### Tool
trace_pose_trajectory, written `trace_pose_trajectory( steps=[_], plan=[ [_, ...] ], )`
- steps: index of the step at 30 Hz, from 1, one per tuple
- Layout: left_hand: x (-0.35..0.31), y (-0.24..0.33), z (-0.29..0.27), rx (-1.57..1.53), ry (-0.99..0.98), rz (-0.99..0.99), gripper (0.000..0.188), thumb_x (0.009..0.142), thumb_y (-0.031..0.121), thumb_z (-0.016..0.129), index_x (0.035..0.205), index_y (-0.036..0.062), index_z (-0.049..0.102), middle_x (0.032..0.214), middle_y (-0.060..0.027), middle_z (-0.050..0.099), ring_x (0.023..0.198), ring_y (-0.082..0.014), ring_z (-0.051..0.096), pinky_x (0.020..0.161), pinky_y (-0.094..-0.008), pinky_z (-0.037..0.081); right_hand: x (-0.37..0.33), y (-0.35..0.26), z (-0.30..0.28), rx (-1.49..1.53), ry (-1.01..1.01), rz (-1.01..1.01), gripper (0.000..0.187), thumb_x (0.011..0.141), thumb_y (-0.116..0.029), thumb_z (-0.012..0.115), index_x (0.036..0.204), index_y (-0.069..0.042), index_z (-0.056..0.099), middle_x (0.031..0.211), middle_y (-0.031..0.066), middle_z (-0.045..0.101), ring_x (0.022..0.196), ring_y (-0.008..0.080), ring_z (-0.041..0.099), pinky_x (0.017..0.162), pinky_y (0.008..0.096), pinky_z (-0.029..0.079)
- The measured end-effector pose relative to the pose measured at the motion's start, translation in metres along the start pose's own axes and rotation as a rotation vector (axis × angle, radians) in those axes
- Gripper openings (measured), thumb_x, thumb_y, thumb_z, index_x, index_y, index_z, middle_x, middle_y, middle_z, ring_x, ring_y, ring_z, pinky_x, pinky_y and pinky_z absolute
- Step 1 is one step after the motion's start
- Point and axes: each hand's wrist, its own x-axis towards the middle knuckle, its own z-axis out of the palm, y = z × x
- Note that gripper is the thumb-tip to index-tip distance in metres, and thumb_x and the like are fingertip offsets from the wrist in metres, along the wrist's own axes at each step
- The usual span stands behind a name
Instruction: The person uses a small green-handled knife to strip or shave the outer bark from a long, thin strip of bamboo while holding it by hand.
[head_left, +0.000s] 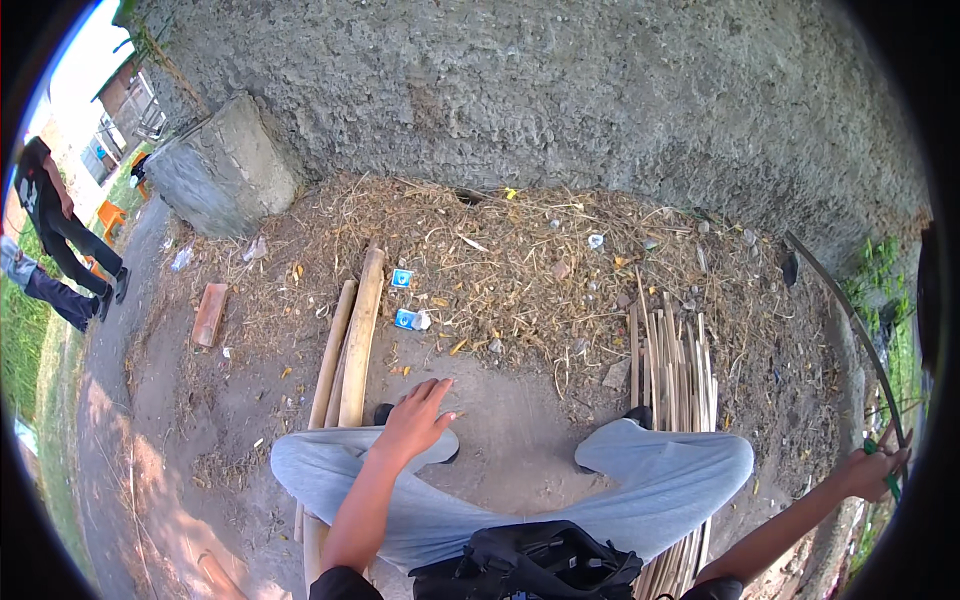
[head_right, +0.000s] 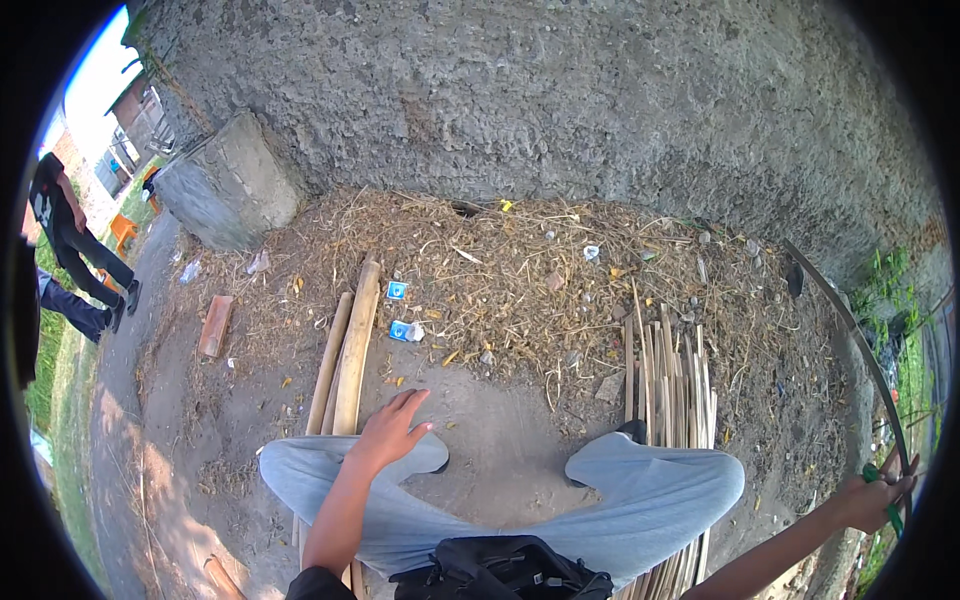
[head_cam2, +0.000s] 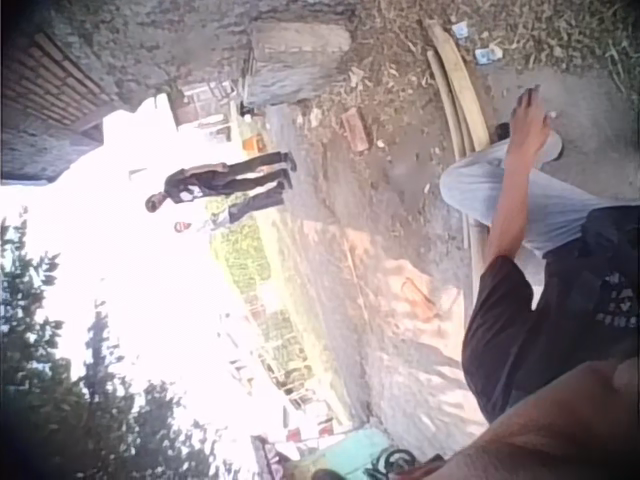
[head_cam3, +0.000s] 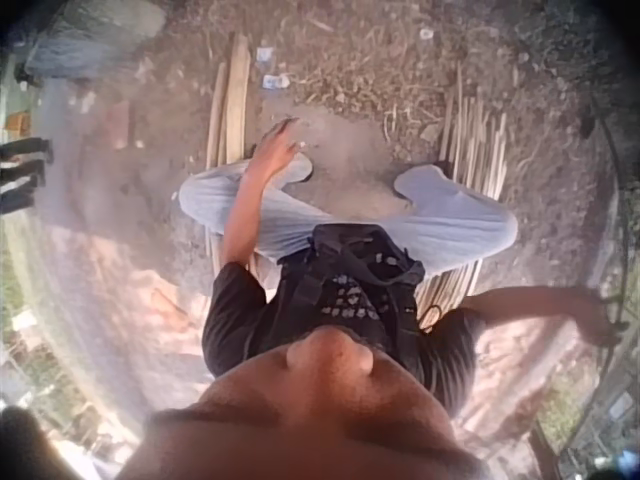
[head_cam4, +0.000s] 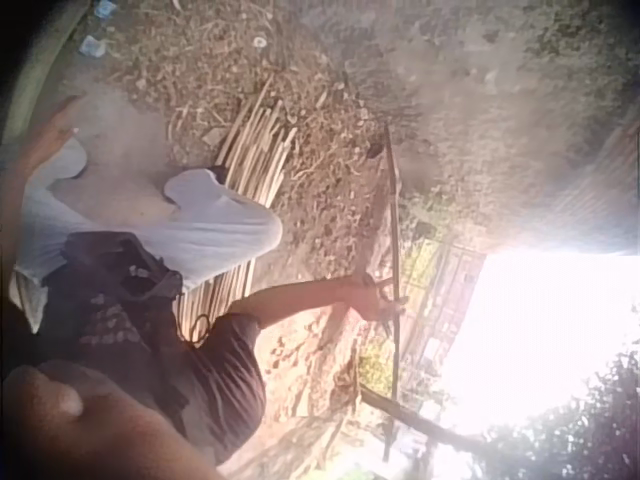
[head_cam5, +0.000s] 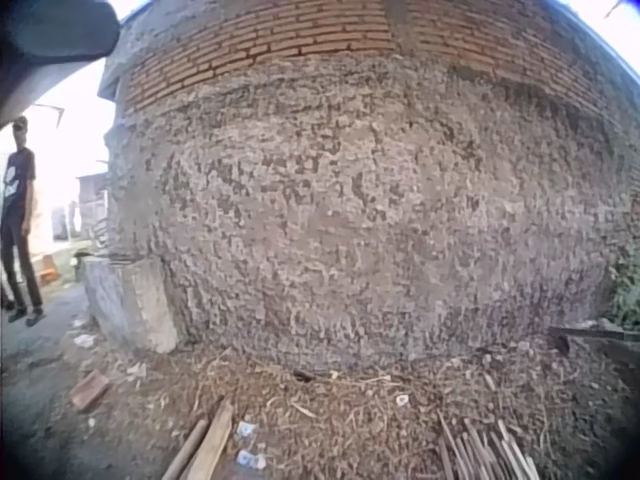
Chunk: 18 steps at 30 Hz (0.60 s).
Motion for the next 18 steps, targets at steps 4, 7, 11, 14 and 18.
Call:
trace_pose_trajectory(
  steps=[4, 7, 11, 14, 18],
  plan=[
    [-0.013, -0.036, -0.052, -0.002, -0.039, -0.159, 0.056, 0.089, 0.024, 0.066, 0.14, 0.0094, 0.046, 0.135, -0.0164, 0.055, 0.119, -0.0399, 0.056, 0.1, -0.0464, 0.046, -0.074, -0.003, 0.009, 0.268, -0.129, 0.193, 0.031, 0.104, -0.017, 0.047, 0.112, 0.012, 0.056, 0.122, 0.0113, 0.064, 0.095, 0.0263, 0.069, 0.077, 0.0289, 0.061],
    [-0.045, -0.094, -0.074, 0.063, 0.117, -0.332, 0.055, 0.089, 0.025, 0.066, 0.138, 0.008, 0.048, 0.134, -0.0179, 0.057, 0.117, -0.0406, 0.057, 0.098, -0.0472, 0.047, -0.095, -0.006, 0.01, 0.315, -0.223, 0.201, 0.034, 0.104, -0.02, 0.049, 0.117, 0.011, 0.055, 0.122, 0.0104, 0.065, 0.082, 0.0167, 0.062, 0.08, 0.0274, 0.061],
    [-0.076, -0.126, -0.071, 0.145, 0.12, -0.484, 0.055, 0.088, 0.024, 0.067, 0.138, 0.0072, 0.048, 0.132, -0.0197, 0.057, 0.114, -0.0419, 0.058, 0.095, -0.0486, 0.048, -0.121, 0.003, 0.019, 0.356, -0.363, 0.358, 0.038, 0.1, -0.026, 0.059, 0.123, 0.004, 0.057, 0.106, 0.0026, 0.067, 0.058, 0.0014, 0.036, 0.084, 0.0266, 0.058],
    [-0.056, -0.084, -0.057, 0.109, 0.03, -0.482, 0.054, 0.089, 0.023, 0.067, 0.137, 0.0066, 0.048, 0.133, -0.0201, 0.056, 0.116, -0.0416, 0.057, 0.096, -0.0481, 0.048, -0.181, -0.031, 0.043, 0.343, -0.447, 0.518, 0.032, 0.098, -0.026, 0.063, 0.119, -0.001, 0.061, 0.091, -0.0014, 0.064, 0.054, -0.0003, 0.032, 0.084, 0.0284, 0.058],
    [-0.032, -0.033, -0.025, -0.025, 0.039, -0.239, 0.056, 0.088, 0.024, 0.068, 0.137, 0.007, 0.048, 0.135, -0.018, 0.056, 0.12, -0.0395, 0.056, 0.098, -0.0461, 0.047, -0.257, -0.007, 0.038, 0.355, -0.79, 0.673, 0.02, 0.098, -0.022, 0.064, 0.109, -0.005, 0.064, 0.089, -0.0017, 0.065, 0.055, -0.0006, 0.036, 0.076, 0.0284, 0.06]
  ],
)
